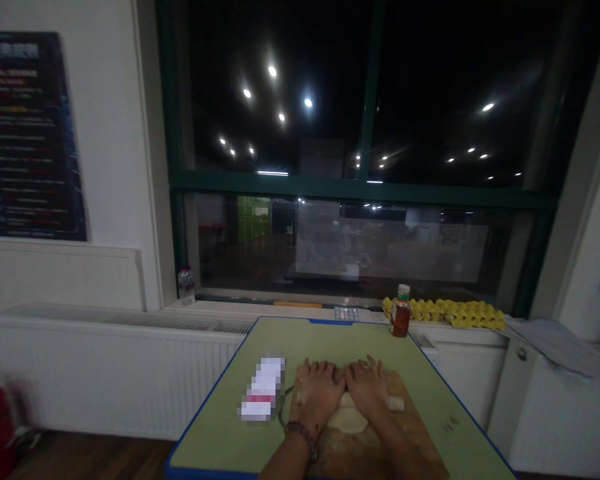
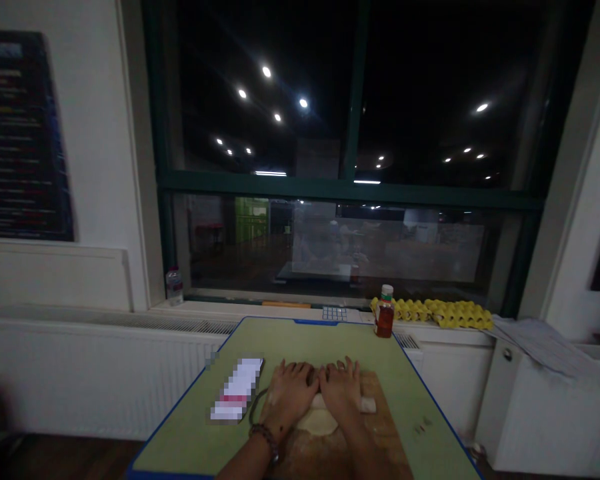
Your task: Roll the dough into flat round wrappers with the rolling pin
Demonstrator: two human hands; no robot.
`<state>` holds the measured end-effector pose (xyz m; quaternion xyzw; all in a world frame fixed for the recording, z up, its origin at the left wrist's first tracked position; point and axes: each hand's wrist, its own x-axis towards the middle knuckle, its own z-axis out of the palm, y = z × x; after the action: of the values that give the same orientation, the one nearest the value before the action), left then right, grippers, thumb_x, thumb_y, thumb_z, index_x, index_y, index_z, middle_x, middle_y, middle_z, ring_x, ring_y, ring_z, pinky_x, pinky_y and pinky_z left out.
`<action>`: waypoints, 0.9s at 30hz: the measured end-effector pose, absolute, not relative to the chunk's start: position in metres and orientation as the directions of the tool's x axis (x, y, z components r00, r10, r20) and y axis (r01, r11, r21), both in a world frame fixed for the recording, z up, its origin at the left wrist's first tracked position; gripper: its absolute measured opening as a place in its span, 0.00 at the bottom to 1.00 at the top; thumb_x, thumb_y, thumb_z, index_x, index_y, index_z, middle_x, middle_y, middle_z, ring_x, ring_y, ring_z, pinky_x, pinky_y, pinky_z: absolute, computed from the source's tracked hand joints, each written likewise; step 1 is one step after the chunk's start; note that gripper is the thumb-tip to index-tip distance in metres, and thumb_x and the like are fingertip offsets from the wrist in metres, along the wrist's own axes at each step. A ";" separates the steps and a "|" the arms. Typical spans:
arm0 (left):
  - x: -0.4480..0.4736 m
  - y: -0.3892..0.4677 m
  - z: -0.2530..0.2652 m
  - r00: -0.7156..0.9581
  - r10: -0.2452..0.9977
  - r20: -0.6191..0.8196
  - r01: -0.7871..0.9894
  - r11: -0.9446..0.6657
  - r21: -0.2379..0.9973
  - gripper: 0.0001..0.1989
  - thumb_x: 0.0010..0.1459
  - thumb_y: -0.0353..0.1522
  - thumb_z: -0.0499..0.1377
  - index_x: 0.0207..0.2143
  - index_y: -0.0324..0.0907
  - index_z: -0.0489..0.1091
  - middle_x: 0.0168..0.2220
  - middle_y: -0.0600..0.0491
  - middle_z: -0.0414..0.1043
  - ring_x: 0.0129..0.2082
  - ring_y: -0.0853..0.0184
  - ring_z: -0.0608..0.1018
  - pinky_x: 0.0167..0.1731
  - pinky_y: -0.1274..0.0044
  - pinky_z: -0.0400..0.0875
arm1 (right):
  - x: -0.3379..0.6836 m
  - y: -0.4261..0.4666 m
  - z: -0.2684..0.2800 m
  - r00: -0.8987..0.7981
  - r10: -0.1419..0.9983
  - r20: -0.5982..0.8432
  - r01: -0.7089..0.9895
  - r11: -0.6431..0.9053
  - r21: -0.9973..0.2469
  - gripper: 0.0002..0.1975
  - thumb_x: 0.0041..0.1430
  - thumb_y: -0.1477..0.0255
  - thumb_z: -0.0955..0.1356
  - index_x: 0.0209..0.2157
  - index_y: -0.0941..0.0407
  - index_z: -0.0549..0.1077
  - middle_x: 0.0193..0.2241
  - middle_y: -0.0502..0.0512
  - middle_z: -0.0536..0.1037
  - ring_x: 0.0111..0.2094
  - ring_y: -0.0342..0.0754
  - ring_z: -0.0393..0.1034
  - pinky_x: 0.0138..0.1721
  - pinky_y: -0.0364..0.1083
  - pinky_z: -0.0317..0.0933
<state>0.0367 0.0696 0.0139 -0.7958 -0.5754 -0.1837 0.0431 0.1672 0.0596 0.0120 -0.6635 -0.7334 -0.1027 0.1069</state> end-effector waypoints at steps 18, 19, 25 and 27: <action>0.024 0.024 0.015 0.332 0.847 0.415 0.867 -0.448 0.221 0.20 0.66 0.37 0.44 0.51 0.48 0.71 0.55 0.52 0.71 0.58 0.59 0.67 0.64 0.60 0.43 | 0.157 0.017 -0.001 -0.070 0.953 0.294 0.997 0.074 -0.001 0.25 0.66 0.74 0.51 0.56 0.56 0.70 0.59 0.57 0.68 0.63 0.57 0.53 0.65 0.61 0.33; 0.023 0.023 0.015 0.348 0.844 0.409 0.860 -0.460 0.219 0.20 0.67 0.37 0.43 0.52 0.49 0.71 0.56 0.52 0.70 0.58 0.59 0.67 0.64 0.60 0.43 | 0.156 0.016 -0.001 -0.063 0.956 0.288 0.998 0.068 -0.009 0.25 0.66 0.74 0.51 0.56 0.56 0.70 0.59 0.57 0.67 0.63 0.57 0.54 0.65 0.60 0.33; 0.024 0.029 0.018 0.359 0.851 0.383 0.870 -0.453 0.193 0.20 0.66 0.37 0.44 0.52 0.49 0.71 0.57 0.54 0.69 0.58 0.59 0.66 0.63 0.61 0.46 | 0.156 0.020 0.003 -0.067 0.953 0.295 0.997 0.077 -0.020 0.25 0.66 0.74 0.52 0.55 0.56 0.71 0.58 0.59 0.69 0.62 0.56 0.56 0.65 0.59 0.35; 0.026 0.033 0.019 0.342 0.861 0.377 0.878 -0.435 0.198 0.20 0.66 0.36 0.43 0.50 0.48 0.72 0.55 0.53 0.71 0.57 0.59 0.67 0.63 0.61 0.46 | 0.156 0.024 0.005 -0.074 0.951 0.300 0.997 0.082 -0.013 0.25 0.66 0.74 0.52 0.55 0.56 0.71 0.57 0.59 0.70 0.62 0.57 0.56 0.64 0.58 0.36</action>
<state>0.0263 0.0333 0.0192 -0.8189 -0.5309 -0.2172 0.0202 0.1563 0.0243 0.0048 -0.6704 -0.7263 -0.0981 0.1160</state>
